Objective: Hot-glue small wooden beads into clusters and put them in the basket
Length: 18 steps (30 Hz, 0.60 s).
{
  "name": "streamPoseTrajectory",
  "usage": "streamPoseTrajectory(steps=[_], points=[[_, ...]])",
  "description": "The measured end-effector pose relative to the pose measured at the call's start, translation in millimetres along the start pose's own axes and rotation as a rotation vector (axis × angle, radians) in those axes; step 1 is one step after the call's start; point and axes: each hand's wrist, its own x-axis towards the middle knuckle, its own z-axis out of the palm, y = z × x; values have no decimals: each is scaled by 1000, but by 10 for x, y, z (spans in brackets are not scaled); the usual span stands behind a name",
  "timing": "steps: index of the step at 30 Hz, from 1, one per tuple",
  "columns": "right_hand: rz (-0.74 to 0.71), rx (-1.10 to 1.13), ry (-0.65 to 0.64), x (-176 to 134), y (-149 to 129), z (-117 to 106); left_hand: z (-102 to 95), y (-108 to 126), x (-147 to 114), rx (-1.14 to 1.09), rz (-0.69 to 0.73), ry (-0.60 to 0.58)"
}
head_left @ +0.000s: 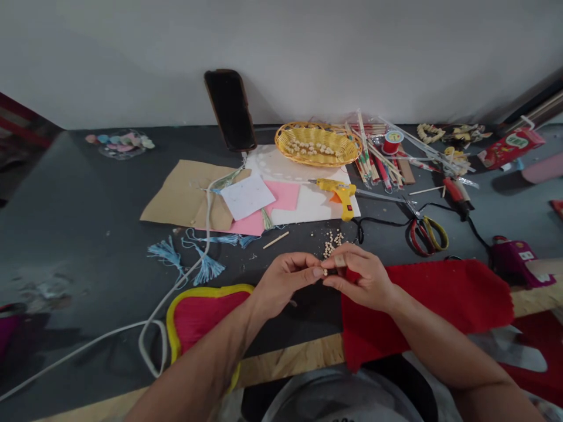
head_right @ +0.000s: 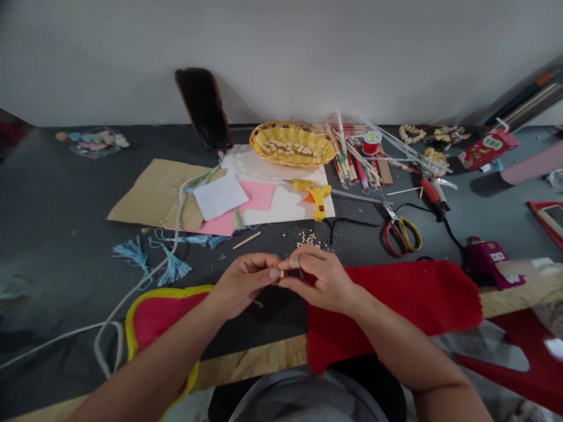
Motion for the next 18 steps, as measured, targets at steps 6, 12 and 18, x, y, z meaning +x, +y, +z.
streamPoseTrajectory(steps=[6,12,18], points=[[-40,-14,16,14,7,14,-10,3,-3,25,18,-25],[-40,-23,26,7,15,18,-19,6,-4,46,33,-27],[-42,-20,16,11,0,8,-11,-6,-8,-9,16,-21]])
